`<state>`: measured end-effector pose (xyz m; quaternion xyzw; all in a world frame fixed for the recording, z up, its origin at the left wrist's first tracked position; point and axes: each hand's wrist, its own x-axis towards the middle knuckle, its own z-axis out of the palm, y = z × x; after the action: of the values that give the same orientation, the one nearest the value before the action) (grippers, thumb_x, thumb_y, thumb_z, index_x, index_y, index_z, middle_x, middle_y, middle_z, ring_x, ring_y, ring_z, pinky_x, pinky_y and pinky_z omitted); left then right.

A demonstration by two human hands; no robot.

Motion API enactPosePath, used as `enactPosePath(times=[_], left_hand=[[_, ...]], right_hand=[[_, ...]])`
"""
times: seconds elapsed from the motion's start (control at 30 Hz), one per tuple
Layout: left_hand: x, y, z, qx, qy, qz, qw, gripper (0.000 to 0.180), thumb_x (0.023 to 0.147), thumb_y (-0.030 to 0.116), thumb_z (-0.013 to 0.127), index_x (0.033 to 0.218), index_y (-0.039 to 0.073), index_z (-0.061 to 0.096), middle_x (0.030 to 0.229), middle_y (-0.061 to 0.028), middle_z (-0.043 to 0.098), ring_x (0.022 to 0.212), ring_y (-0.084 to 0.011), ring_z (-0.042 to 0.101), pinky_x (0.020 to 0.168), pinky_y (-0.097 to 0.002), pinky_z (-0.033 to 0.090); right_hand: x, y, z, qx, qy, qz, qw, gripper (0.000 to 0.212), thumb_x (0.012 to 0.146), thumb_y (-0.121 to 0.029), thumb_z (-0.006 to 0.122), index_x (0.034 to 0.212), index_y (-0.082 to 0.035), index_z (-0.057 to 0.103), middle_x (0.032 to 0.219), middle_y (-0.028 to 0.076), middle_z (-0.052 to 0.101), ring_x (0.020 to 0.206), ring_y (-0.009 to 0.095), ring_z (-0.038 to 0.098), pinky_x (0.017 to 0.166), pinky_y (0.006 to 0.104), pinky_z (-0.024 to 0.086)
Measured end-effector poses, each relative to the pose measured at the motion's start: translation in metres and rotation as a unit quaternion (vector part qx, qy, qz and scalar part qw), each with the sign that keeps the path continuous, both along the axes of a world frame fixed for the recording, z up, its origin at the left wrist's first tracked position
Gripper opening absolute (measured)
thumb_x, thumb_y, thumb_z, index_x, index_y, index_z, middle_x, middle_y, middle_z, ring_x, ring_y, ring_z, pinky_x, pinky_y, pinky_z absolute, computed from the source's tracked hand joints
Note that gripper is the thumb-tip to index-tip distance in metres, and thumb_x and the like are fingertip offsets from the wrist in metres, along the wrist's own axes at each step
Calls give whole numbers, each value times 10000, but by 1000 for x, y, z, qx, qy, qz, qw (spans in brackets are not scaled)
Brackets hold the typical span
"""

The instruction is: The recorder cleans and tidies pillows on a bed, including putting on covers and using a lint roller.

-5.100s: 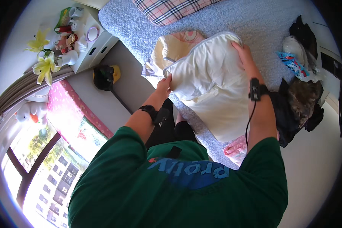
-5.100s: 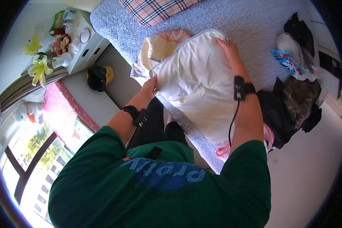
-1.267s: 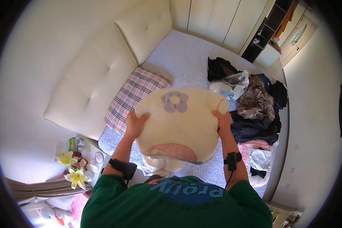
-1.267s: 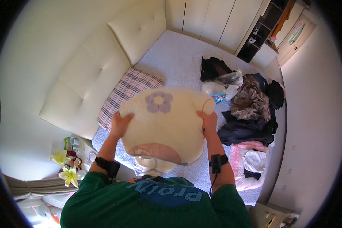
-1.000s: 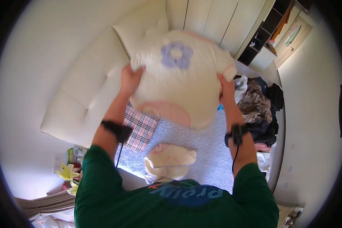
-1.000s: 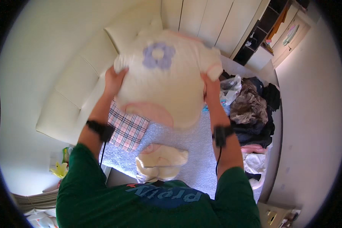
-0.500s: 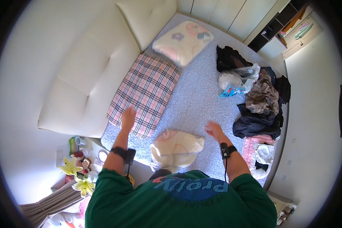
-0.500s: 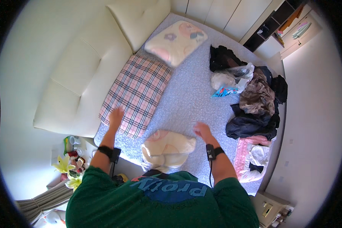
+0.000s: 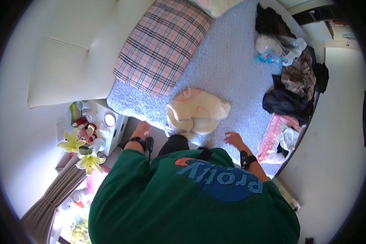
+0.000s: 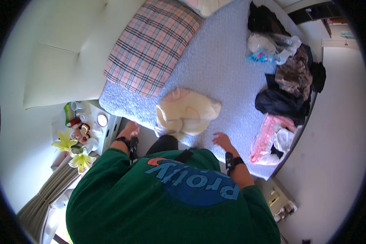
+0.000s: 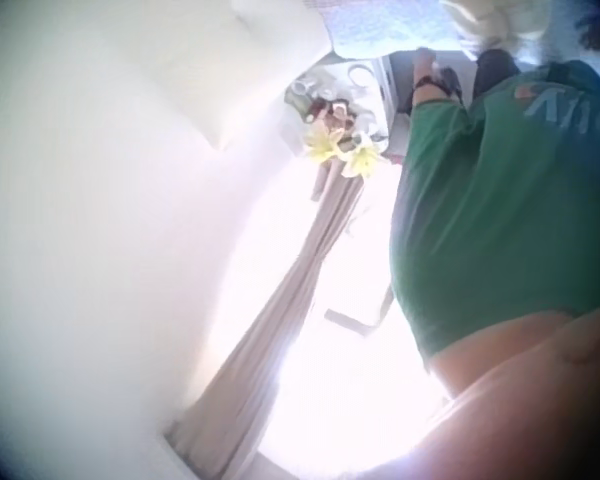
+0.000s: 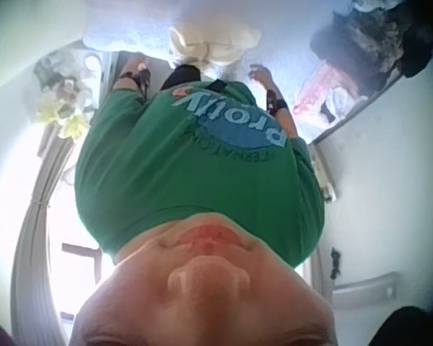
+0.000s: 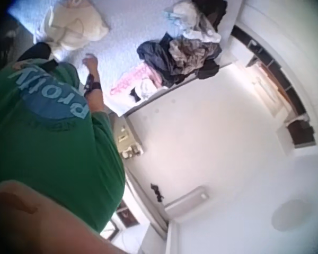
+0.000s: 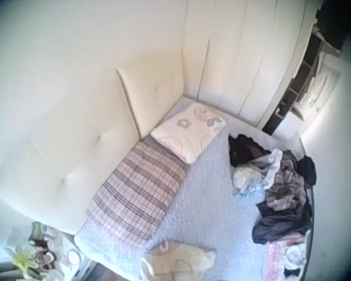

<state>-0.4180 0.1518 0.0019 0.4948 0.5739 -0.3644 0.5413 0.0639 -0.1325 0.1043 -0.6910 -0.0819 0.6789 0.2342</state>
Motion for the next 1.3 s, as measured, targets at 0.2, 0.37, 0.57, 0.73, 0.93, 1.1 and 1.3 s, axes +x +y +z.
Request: enactPosePath(times=[0.2, 0.37, 0.57, 0.73, 0.93, 1.1, 1.3], left_hand=[[64, 5, -23, 249, -172, 118, 946, 399, 731, 306, 713, 945, -20, 628, 793, -139, 658, 709, -198, 643, 658, -304, 508], [164, -12, 21, 151, -181, -92, 967, 767, 593, 551, 743, 1017, -70, 592, 1003, -231, 627, 966, -350, 599, 843, -388, 467], [187, -41, -33, 214, -123, 97, 964, 630, 700, 510, 654, 955, -65, 621, 935, -227, 634, 876, -345, 614, 768, -397, 481], [205, -29, 0, 132, -234, 267, 926, 428, 719, 321, 658, 928, -52, 632, 881, -192, 651, 776, -288, 645, 649, -356, 515], [219, -42, 114, -6, -267, 339, 902, 211, 741, 155, 636, 799, -47, 634, 684, -122, 655, 539, -198, 632, 485, -279, 506], [229, -92, 189, 21, -299, 227, 927, 292, 795, 238, 590, 766, -48, 641, 620, -129, 637, 515, -197, 626, 473, -275, 507], [216, -191, 235, 248, -440, 216, 836, 516, 740, 386, 718, 1015, -20, 554, 902, -73, 585, 892, -161, 557, 810, -307, 450]], right_hand=[[-14, 39, 50, 4, -80, -29, 996, 311, 829, -153, 525, 1124, -62, 560, 839, 97, 666, 692, 144, 627, 605, 258, 490], [-19, -4, 49, -70, -103, -23, 992, 303, 801, -144, 558, 1099, -93, 582, 821, 83, 669, 690, 141, 631, 595, 253, 479], [-28, -15, 58, -128, -81, 38, 988, 319, 764, -97, 598, 1083, -86, 594, 790, 60, 668, 664, 138, 624, 567, 251, 473], [-19, 10, 50, -9, -138, 152, 979, 366, 745, -113, 624, 1106, -74, 577, 762, 57, 659, 660, 147, 623, 597, 267, 490], [-82, 109, 114, 299, -340, 290, 843, 496, 683, -196, 681, 1153, -108, 548, 838, 81, 647, 826, 259, 624, 758, 358, 491], [-91, 110, 114, 363, -349, 429, 749, 400, 712, -104, 606, 1110, -75, 577, 912, 132, 634, 873, 328, 600, 791, 405, 468], [-80, 44, 133, 405, -192, 299, 842, 297, 789, -71, 480, 1056, 6, 584, 896, 123, 641, 827, 250, 615, 766, 351, 466]])
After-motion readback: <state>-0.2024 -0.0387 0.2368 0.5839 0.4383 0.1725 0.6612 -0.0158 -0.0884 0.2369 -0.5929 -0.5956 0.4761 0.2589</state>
